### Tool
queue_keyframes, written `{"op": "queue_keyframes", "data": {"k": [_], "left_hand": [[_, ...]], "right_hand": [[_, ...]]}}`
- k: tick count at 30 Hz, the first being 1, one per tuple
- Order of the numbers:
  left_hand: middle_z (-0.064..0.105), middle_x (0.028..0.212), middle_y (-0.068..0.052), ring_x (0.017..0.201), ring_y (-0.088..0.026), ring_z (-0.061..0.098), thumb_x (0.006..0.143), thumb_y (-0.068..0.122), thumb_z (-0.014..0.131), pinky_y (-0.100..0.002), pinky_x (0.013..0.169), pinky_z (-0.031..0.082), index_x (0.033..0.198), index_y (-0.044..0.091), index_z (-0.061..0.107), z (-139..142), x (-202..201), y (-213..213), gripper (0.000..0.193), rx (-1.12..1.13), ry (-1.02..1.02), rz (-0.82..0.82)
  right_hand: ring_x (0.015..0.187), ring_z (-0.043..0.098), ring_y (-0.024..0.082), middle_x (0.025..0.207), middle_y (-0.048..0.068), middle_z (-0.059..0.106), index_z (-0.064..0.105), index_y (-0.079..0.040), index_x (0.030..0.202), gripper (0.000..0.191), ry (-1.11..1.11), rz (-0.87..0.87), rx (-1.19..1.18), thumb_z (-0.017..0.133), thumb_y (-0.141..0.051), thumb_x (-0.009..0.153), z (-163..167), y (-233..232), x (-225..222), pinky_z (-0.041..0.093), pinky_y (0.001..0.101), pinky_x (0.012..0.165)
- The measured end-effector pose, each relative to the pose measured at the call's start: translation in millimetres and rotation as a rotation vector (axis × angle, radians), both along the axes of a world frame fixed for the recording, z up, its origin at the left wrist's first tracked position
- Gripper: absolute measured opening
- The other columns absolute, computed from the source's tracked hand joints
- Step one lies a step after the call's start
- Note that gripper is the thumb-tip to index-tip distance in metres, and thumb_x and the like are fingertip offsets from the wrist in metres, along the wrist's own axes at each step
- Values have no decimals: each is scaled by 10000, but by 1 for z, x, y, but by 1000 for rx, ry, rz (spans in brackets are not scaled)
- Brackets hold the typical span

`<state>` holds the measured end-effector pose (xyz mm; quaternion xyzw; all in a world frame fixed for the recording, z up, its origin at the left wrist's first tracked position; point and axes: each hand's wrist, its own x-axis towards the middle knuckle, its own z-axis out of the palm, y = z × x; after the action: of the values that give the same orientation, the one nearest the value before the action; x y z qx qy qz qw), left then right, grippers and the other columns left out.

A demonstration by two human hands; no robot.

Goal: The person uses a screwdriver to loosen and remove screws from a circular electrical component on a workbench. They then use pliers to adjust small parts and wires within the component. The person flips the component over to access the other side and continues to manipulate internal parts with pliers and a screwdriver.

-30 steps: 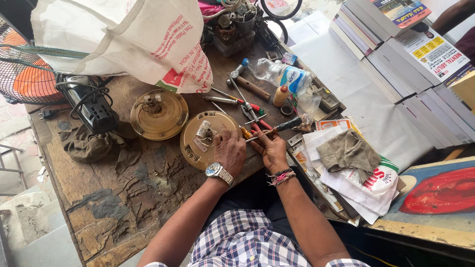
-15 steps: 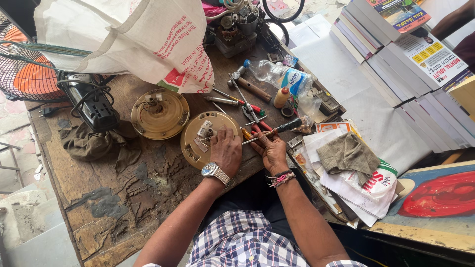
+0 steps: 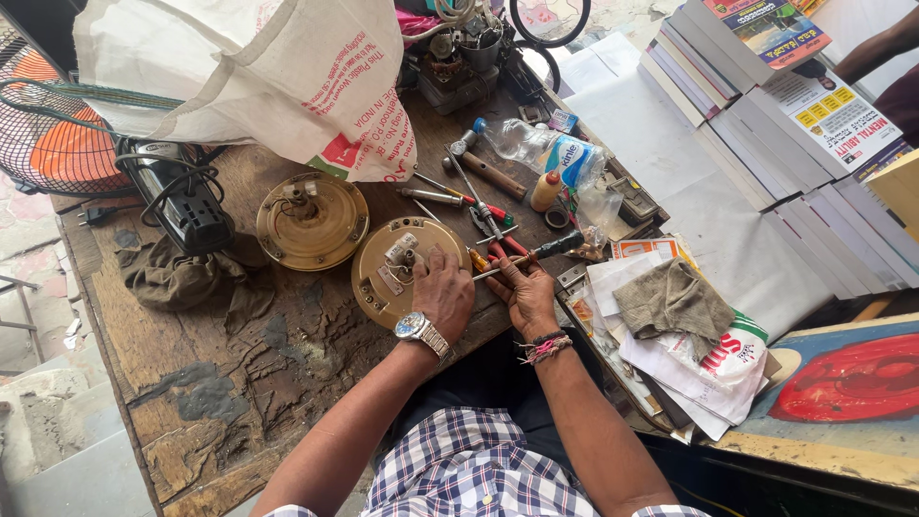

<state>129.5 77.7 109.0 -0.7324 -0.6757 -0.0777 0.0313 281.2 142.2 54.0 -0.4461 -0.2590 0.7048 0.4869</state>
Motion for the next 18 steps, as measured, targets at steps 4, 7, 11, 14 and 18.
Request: {"op": "queue_keyframes", "data": {"k": [4, 7, 11, 14, 18], "left_hand": [[679, 1007, -131, 1132, -329, 581, 853, 170, 630, -576, 1018, 390, 849, 73, 744, -4, 2, -2, 150, 71, 49, 7], [678, 929, -123, 1037, -297, 624, 888, 137, 615, -472, 855, 434, 845, 66, 717, -5, 1, -7, 131, 35, 0, -2], [670, 869, -111, 913, -268, 630, 890, 133, 603, -457, 825, 446, 839, 79, 705, -1, 0, -8, 126, 9, -12, -9], [664, 851, -117, 866, -253, 625, 919, 137, 567, -445, 790, 471, 822, 64, 691, 5, -3, -4, 174, -74, -17, -21], [655, 848, -123, 818, -225, 616, 989, 131, 513, -414, 744, 498, 814, 36, 665, 8, -6, -2, 250, -226, 10, -43]], "right_hand": [[968, 751, 243, 1002, 122, 745, 640, -42, 1013, 107, 40, -55, -45, 692, -74, 924, -2, 0, 3, 673, 371, 792], [959, 749, 255, 1000, 122, 742, 648, -26, 1018, 100, 75, -83, -51, 690, -71, 938, -1, -1, 6, 663, 371, 810], [935, 761, 265, 977, 124, 743, 661, 0, 1001, 97, 89, -106, -15, 691, -74, 945, 0, -3, 9, 659, 355, 794], [906, 766, 270, 963, 134, 753, 669, 4, 990, 92, 73, -103, 5, 690, -72, 943, 1, -6, 9, 658, 361, 769], [893, 770, 271, 956, 128, 756, 669, -5, 988, 87, 92, -107, -1, 692, -72, 937, 1, -8, 8, 661, 353, 760]]}}
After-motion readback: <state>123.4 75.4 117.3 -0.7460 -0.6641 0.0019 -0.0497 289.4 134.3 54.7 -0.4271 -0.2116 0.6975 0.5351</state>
